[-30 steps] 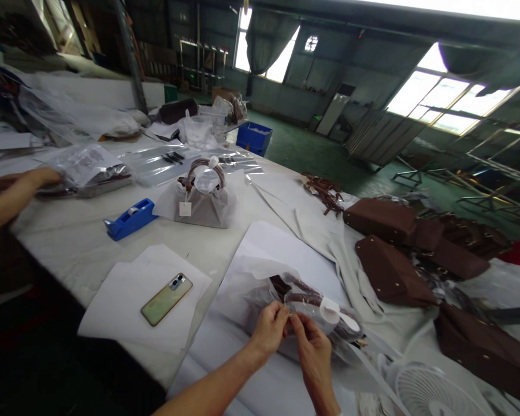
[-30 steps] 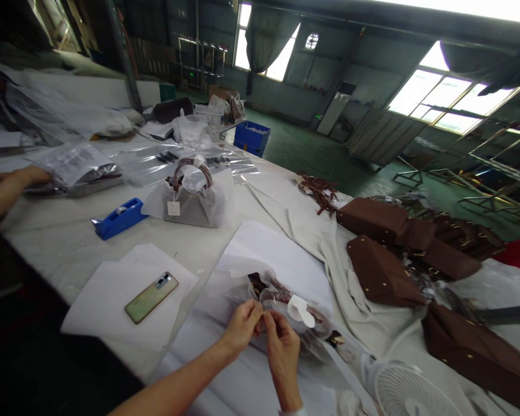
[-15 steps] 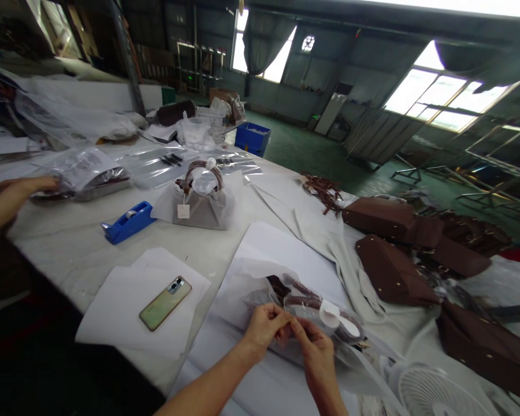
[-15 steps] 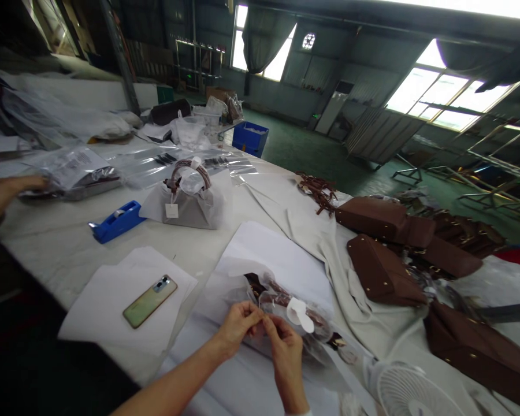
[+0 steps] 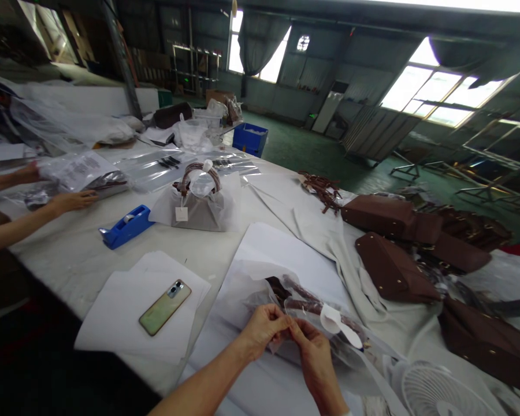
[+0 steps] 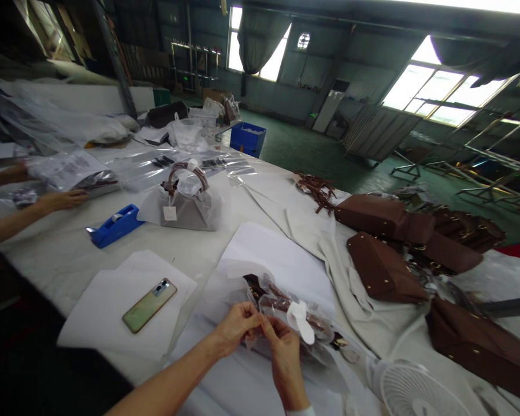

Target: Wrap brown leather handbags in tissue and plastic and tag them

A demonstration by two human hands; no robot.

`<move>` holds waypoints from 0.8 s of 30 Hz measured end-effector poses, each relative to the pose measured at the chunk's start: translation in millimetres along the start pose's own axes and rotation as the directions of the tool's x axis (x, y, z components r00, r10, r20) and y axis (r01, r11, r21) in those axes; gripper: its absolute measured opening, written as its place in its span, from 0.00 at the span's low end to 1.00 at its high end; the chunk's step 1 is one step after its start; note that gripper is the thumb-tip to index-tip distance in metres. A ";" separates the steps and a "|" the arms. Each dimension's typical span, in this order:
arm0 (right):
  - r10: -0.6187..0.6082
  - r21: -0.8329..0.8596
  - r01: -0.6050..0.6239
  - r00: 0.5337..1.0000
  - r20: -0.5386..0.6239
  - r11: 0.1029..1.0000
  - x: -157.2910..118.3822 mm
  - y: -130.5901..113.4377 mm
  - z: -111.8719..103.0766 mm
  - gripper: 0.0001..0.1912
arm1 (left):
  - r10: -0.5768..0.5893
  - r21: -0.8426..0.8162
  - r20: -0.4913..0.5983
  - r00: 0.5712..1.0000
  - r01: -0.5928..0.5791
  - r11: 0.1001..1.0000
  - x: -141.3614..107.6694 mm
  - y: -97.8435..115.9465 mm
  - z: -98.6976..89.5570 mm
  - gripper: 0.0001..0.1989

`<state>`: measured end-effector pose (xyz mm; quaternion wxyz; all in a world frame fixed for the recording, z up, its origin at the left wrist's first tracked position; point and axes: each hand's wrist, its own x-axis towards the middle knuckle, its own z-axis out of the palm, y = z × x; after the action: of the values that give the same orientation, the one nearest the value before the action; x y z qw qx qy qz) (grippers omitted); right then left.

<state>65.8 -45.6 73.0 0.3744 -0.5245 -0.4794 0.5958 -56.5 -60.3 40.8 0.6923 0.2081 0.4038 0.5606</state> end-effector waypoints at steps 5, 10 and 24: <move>-0.033 -0.031 0.031 0.998 -0.049 0.999 -3.6 0.2 3.0 0.20 | -0.033 0.025 0.020 0.999 0.032 0.999 1.7 3.1 -4.7 0.29; -0.028 0.005 0.029 0.997 -0.076 1.000 0.1 4.7 2.0 0.21 | -0.004 0.068 -0.034 0.999 0.006 0.998 5.0 -1.3 -0.5 0.29; -0.006 -0.046 -0.006 0.965 -0.261 0.999 -37.4 42.3 -50.8 0.31 | 0.610 0.711 -0.055 0.790 -0.398 0.579 -11.8 44.6 -14.7 0.27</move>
<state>124.5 -83.0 42.6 0.4220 -0.6069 -0.4395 0.5104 -95.8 -61.1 69.1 0.3109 0.4624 0.5971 0.5771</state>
